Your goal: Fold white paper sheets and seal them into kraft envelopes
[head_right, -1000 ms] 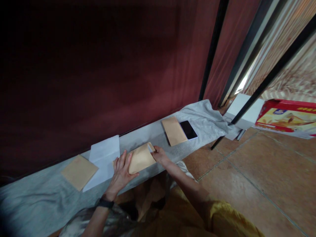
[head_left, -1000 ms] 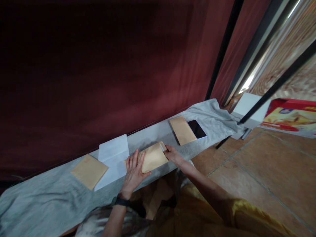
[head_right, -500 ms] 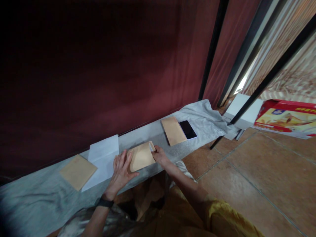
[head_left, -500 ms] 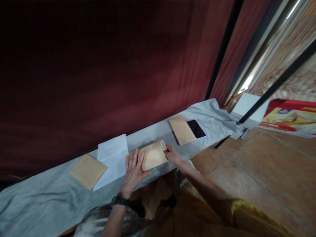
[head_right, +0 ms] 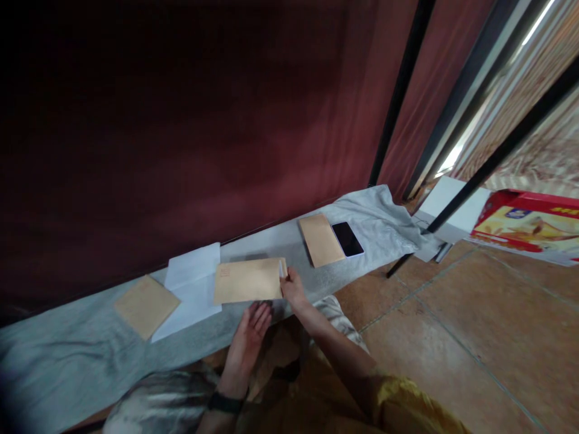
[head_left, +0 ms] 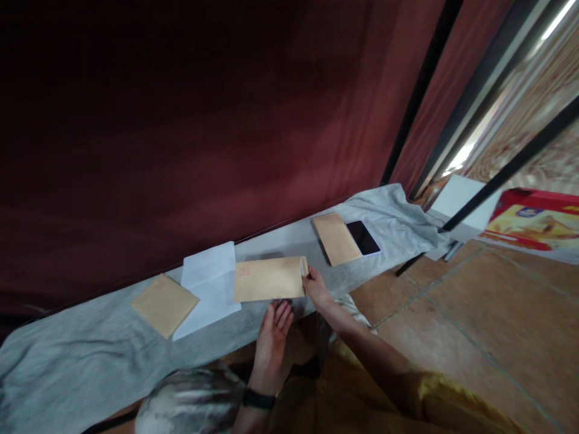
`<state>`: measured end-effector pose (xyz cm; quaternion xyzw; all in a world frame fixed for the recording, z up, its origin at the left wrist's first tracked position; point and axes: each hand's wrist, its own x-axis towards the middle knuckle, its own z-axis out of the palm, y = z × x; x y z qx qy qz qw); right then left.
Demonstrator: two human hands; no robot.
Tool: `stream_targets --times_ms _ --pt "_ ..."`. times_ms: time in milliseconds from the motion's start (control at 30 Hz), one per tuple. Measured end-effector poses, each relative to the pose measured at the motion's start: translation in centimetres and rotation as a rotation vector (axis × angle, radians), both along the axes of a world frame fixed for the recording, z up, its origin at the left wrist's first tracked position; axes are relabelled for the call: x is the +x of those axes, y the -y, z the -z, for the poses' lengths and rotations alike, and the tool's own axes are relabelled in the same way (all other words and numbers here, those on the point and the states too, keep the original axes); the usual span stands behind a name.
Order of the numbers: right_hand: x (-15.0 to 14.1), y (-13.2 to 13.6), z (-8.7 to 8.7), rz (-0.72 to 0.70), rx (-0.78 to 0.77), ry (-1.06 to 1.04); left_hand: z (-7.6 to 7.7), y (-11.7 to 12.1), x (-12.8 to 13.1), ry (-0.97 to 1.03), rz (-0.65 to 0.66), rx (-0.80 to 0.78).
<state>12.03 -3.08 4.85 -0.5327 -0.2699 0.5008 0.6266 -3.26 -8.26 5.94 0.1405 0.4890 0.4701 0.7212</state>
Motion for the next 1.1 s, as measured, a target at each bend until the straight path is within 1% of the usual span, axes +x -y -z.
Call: stream_targets --times_ms 100,167,267,400,500,700,900,1000,1100 --pt "-0.6 0.5 0.0 -0.003 0.012 -0.009 -1.5 -1.5 1.9 0.101 -0.116 -0.016" --pt "-0.8 0.8 0.1 0.002 0.02 -0.003 -1.9 -2.5 2.4 0.115 -0.171 -0.016" --pt "-1.0 1.1 0.1 0.003 0.028 0.016 -1.6 -3.3 2.3 0.112 -0.189 -0.004" --pt "-1.1 1.2 0.0 -0.013 0.045 0.037 -1.1 -3.4 1.8 0.098 -0.189 0.04" --pt "-1.2 1.3 -0.3 -0.029 0.061 0.05 -1.1 -3.6 1.7 0.076 -0.205 0.034" --pt "-0.5 1.2 -0.4 -0.028 0.049 0.083 -1.5 -3.9 1.2 0.033 -0.199 0.028" --pt "0.1 1.2 -0.7 -0.047 0.011 0.074 -1.8 -4.2 0.9 -0.032 -0.159 0.044" --pt "0.1 1.2 -0.9 -0.035 0.006 0.063 -2.0 -3.8 1.4 -0.012 -0.139 0.043" --pt "-0.1 1.2 -0.9 -0.017 0.008 0.055 -1.9 -2.9 2.0 0.011 -0.058 0.044"
